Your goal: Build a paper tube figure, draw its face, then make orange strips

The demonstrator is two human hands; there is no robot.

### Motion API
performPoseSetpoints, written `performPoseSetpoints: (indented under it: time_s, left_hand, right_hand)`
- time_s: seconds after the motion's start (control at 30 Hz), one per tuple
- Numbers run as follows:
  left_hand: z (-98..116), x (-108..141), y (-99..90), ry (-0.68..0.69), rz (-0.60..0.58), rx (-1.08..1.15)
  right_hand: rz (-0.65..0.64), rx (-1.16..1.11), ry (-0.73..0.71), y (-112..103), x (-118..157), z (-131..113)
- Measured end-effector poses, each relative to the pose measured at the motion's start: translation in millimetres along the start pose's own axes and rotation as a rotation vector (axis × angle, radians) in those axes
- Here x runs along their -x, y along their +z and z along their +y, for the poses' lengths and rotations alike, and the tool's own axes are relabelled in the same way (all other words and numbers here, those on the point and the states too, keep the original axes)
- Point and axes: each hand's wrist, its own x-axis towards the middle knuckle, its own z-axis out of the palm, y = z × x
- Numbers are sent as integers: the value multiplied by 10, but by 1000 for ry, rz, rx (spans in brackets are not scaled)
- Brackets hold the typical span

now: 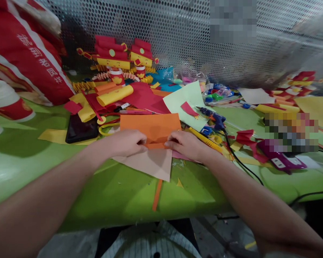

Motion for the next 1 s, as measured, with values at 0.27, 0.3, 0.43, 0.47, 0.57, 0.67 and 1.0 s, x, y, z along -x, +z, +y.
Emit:
performPoseSetpoints:
  time_s: [0.27, 0.3, 0.43, 0.47, 0.57, 0.67, 1.0]
  left_hand:
    - [21, 7, -9, 18, -43, 27]
    - [22, 7, -7, 10, -52, 28]
    - [31, 8, 3, -15, -72, 3]
    - [33, 7, 6, -16, -72, -12]
    - [31, -1, 16, -13, -55, -55]
    - [27, -12, 29, -12, -37, -93]
    - [41, -49, 55, -61, -72, -136]
  right_hand:
    - [-48, 67, -83, 21, 4, -68]
    - [-61, 75, -60, 20, 3, -80]
    - [-116, 130, 27, -4, -1, -126]
    - [-123, 153, 50, -14, -4, -135]
    - [-128, 236, 100, -41, -13, -153]
    - [-125, 288, 105, -48, -22, -155]
    - [-131, 283, 110, -40, -57, -149]
